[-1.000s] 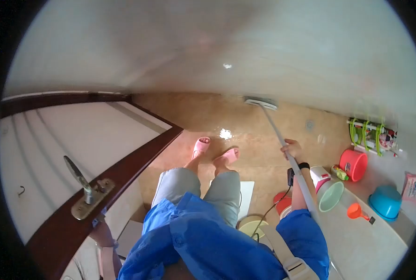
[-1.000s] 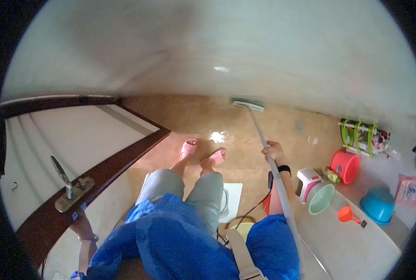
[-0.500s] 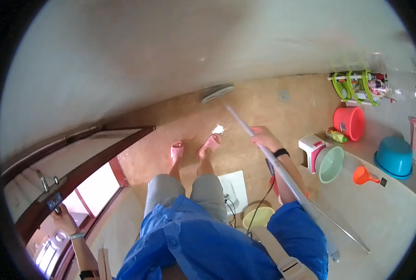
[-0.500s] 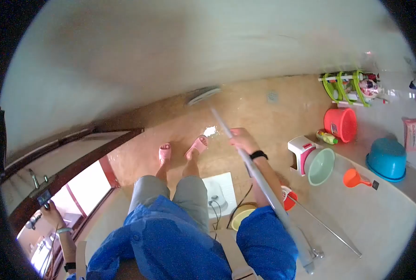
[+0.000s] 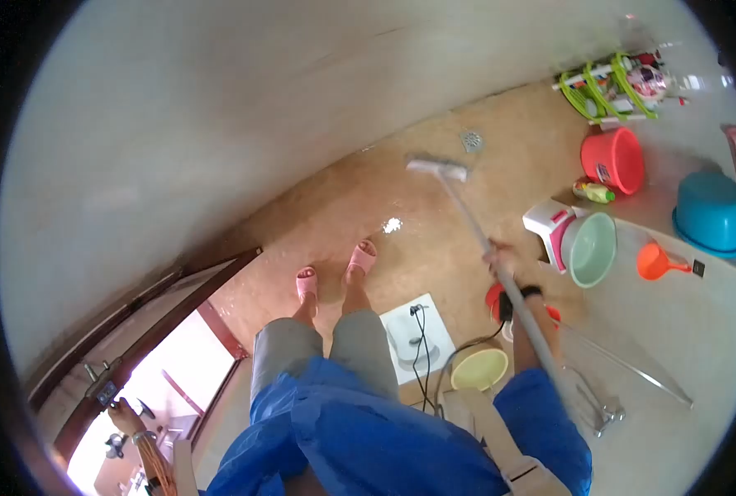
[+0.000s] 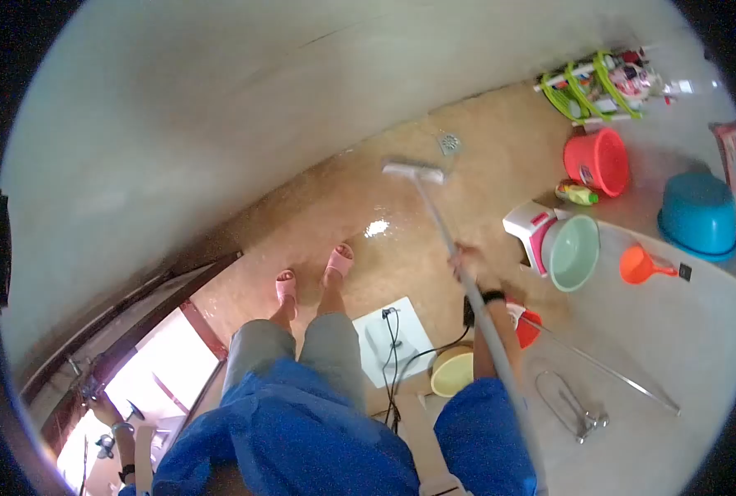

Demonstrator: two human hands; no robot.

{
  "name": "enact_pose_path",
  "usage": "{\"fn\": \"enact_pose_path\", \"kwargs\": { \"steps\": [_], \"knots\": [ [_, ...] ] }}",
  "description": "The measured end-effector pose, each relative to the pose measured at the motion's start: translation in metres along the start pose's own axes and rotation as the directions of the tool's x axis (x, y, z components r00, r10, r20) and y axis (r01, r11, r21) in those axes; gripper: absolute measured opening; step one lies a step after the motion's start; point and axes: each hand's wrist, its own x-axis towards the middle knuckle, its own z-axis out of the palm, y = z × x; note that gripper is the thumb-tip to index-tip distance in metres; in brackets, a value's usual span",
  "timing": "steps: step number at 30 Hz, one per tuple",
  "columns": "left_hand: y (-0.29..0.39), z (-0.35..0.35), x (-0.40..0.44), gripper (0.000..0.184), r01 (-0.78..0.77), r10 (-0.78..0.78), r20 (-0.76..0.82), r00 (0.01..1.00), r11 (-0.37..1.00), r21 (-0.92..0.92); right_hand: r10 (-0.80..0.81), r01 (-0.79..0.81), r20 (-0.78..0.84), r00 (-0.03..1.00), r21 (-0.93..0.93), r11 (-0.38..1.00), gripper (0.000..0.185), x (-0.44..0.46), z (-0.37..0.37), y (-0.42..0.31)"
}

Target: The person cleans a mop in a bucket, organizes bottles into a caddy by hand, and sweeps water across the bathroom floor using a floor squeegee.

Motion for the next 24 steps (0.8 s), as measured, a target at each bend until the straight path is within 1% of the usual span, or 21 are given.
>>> {"fn": "enact_pose_path", "kwargs": {
  "steps": [2,3,4,5,6,8,9,10,11,12,13,14,15,17,18,19,20,21,22,23,24],
  "knots": [
    [-0.029,0.014,0.010,0.031,-0.071,0.072,-0.028,0.997,0.997,0.019,0.059,-0.048,0.056,0.997,-0.183,0.982,0.016,-0.042,-0.009,0.065],
    [-0.030,0.019,0.013,0.032,-0.116,0.118,-0.022,0.993,0.992,0.054,0.166,-0.131,0.097,0.981,-0.294,0.947,0.022,-0.057,-0.010,0.094],
    [-0.025,0.014,0.017,0.035,-0.013,0.016,0.135,0.991,1.000,-0.024,0.087,-0.058,0.113,0.990,-0.241,0.969,0.024,-0.076,-0.009,0.126],
    [0.008,-0.002,0.010,0.038,-0.009,0.004,0.091,0.996,0.999,0.048,0.064,-0.012,0.136,0.989,-0.354,0.935,0.024,-0.077,-0.008,0.171],
    [-0.006,0.010,0.014,0.038,-0.056,0.051,0.066,0.997,0.996,0.072,0.179,-0.168,0.266,0.947,-0.064,0.984,0.028,-0.088,-0.008,0.192],
    [-0.024,0.018,0.018,0.039,-0.105,0.100,0.049,0.994,0.989,0.106,0.031,0.013,0.371,0.928,-0.116,0.993,0.045,-0.085,-0.006,0.245],
    [-0.021,0.015,0.017,0.038,-0.042,0.037,0.098,0.995,0.998,0.051,-0.044,0.106,0.419,0.907,-0.128,0.986,0.054,-0.093,-0.001,0.252],
    [-0.014,0.015,0.018,0.038,0.024,-0.023,0.146,0.989,1.000,-0.007,0.149,-0.047,0.354,0.923,-0.281,0.958,0.050,-0.097,0.000,0.254],
    [-0.015,0.022,0.018,0.038,0.023,-0.021,0.139,0.990,1.000,-0.016,0.329,-0.203,0.260,0.908,-0.414,0.887,0.046,-0.102,0.003,0.245],
    [-0.022,0.028,0.017,0.035,0.014,-0.009,0.110,0.994,0.998,-0.054,0.245,-0.142,0.254,0.936,-0.363,0.921,0.044,-0.107,-0.006,0.242],
    [-0.025,0.030,0.018,0.032,0.002,0.005,0.083,0.997,0.996,-0.090,0.247,-0.146,0.253,0.936,-0.358,0.922,0.044,-0.112,-0.017,0.233],
    [0.018,0.006,0.007,0.029,-0.009,0.014,0.059,0.998,0.996,-0.090,0.222,-0.127,0.213,0.952,-0.386,0.914,0.045,-0.115,-0.031,0.214],
    [0.001,0.020,0.010,0.028,-0.011,0.013,0.017,1.000,0.998,-0.068,0.195,-0.110,0.170,0.966,-0.413,0.904,0.045,-0.115,-0.046,0.194],
    [-0.005,0.025,0.009,0.032,-0.098,0.095,-0.068,0.993,0.994,-0.051,0.027,0.004,0.053,0.998,-0.518,0.855,0.048,-0.100,-0.077,0.160],
    [0.007,0.018,0.008,0.035,-0.099,0.100,-0.087,0.991,0.995,0.013,0.021,0.005,0.045,0.999,-0.505,0.863,0.048,-0.090,-0.085,0.132],
    [0.025,0.006,0.001,0.039,-0.096,0.104,-0.108,0.989,0.992,0.077,-0.056,0.071,0.047,0.997,-0.428,0.901,0.049,-0.079,-0.093,0.097],
    [0.042,-0.003,-0.006,0.040,-0.143,0.193,-0.126,0.973,0.936,0.323,-0.130,0.137,0.044,0.991,-0.348,0.928,0.050,-0.066,-0.103,0.061],
    [0.055,-0.010,-0.012,0.041,-0.143,0.221,-0.161,0.962,0.909,0.392,-0.200,0.202,0.036,0.979,-0.265,0.943,0.051,-0.043,-0.115,0.031],
    [0.071,-0.010,-0.019,0.041,-0.156,0.232,-0.145,0.962,0.901,0.406,-0.196,0.200,0.043,0.980,-0.260,0.944,0.056,0.004,-0.128,0.013],
    [0.084,-0.010,-0.027,0.042,-0.171,0.232,-0.107,0.967,0.899,0.403,-0.231,0.219,-0.010,0.973,-0.285,0.933,0.052,0.019,-0.130,-0.028],
    [0.100,-0.005,-0.033,0.042,-0.201,0.227,-0.025,0.974,0.904,0.378,-0.256,0.247,-0.061,0.965,-0.124,0.961,0.045,0.052,-0.134,-0.047]
  ]
}}
